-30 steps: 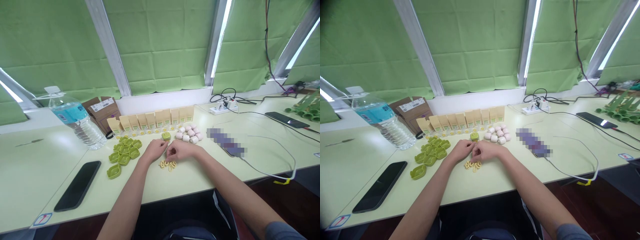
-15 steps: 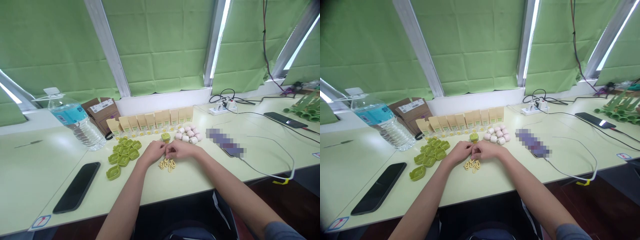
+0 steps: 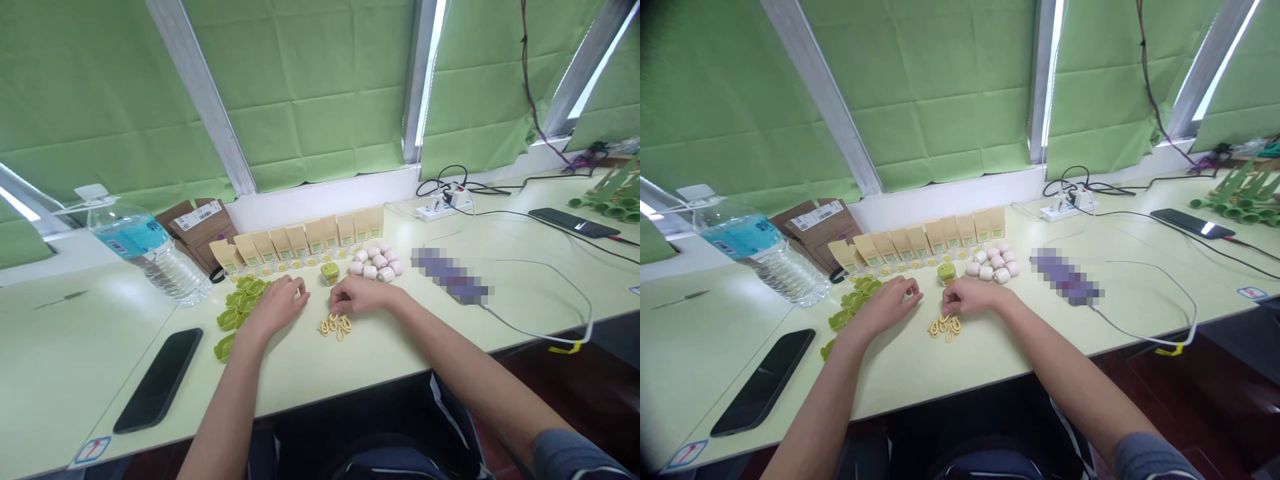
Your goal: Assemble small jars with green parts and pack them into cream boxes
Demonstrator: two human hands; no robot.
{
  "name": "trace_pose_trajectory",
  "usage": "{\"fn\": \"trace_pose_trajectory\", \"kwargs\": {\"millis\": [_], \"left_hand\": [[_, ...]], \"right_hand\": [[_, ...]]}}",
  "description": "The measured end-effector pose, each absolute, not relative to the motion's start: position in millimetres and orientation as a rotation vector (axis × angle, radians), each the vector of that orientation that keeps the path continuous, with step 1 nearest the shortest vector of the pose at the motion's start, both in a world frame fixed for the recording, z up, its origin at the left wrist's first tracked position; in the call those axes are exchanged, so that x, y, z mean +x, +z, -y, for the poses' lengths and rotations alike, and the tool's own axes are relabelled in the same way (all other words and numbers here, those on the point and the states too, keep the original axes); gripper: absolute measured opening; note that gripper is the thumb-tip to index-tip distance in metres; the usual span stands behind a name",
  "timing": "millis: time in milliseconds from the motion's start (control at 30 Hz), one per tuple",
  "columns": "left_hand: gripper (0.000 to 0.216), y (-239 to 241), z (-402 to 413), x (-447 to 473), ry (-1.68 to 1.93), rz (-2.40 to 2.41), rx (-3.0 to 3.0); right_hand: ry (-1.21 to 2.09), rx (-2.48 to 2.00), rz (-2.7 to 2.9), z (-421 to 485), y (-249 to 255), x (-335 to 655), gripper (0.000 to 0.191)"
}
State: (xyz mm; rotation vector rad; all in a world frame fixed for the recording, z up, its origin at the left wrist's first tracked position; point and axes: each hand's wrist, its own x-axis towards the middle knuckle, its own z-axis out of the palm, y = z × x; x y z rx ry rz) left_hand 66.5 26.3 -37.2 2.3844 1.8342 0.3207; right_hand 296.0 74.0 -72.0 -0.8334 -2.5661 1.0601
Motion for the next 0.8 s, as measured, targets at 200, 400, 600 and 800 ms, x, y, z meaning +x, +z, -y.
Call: {"fn": "trace_pose_trajectory", "kwargs": {"millis": [200, 400, 600, 800], "left_hand": [[0.021, -21, -20, 30, 0.183, -2.078, 2.341], [0.024, -18, -14, 10, 0.062, -2.079, 2.265], [0.018, -27, -13, 11, 0.045, -2.068, 2.339], [0.008, -28, -10, 10, 0.035, -2.093, 2.422]], "right_hand": [[1.055, -0.857, 2.579, -76, -75, 297, 0.015], [1.056, -0.846, 2.579, -77, -78, 297, 0.015], [1.065, -0.837, 2.572, -77, -77, 297, 0.013], [1.086, -0.864, 2.564, -74, -70, 298, 0.012]]}}
